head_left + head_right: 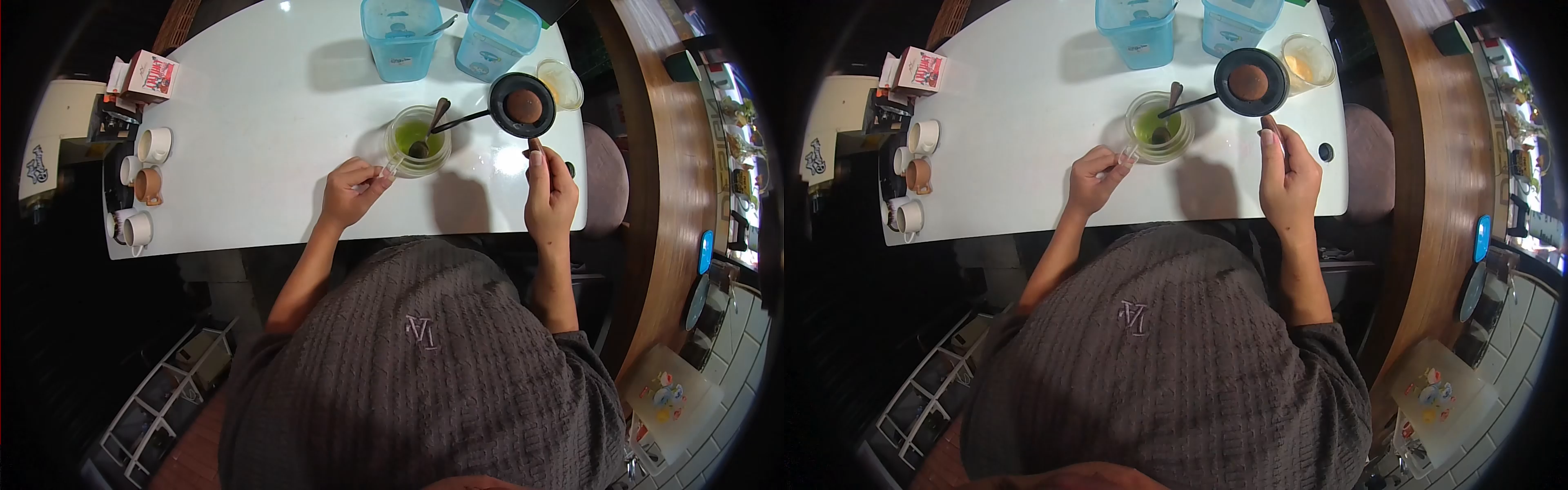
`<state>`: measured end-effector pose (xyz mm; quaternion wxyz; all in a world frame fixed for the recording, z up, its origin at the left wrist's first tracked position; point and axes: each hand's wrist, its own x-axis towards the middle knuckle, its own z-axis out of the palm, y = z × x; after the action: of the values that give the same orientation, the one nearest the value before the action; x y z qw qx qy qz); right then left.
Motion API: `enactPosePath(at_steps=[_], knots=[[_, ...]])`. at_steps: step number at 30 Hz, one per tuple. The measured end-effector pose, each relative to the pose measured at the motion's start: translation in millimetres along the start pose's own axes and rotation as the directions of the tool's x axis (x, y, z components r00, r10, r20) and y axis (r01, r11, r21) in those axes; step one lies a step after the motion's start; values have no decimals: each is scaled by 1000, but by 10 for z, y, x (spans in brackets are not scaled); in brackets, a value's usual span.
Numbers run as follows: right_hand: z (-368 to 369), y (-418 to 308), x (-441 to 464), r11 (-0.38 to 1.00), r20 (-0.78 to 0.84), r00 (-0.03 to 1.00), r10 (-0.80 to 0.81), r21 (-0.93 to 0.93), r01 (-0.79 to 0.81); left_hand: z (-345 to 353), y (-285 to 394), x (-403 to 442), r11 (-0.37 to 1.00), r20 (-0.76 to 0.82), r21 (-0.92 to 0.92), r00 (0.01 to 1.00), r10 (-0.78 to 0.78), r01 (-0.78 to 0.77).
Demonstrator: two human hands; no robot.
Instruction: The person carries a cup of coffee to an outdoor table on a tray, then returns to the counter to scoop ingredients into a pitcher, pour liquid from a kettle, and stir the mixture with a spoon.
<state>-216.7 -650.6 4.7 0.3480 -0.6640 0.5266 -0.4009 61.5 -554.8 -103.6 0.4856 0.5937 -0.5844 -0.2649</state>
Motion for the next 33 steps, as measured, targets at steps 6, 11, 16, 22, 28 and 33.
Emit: enactPosePath(at_steps=[6,11,16,22,28,33], knots=[[-19,-43,23,995,21,998,-66,-73,68,17,-24,-3,999,0,-32,1000,-11,11],[0,13,41,994,7,996,-90,-63,90,-2,5,16,1000,8,-15,1000,-7,7],[19,38,34,995,15,997,-70,-69,70,11,-12,-2,999,9,-26,1000,-23,23],[14,29,77,993,-18,995,-94,-66,93,4,-9,1,1000,19,-5,1000,-19,19],[2,38,146,989,-44,991,-126,-80,122,10,5,7,1000,12,-20,1000,-13,13],[2,36,173,990,-48,991,-129,-68,125,7,-9,4,999,9,-37,1000,-13,13]])
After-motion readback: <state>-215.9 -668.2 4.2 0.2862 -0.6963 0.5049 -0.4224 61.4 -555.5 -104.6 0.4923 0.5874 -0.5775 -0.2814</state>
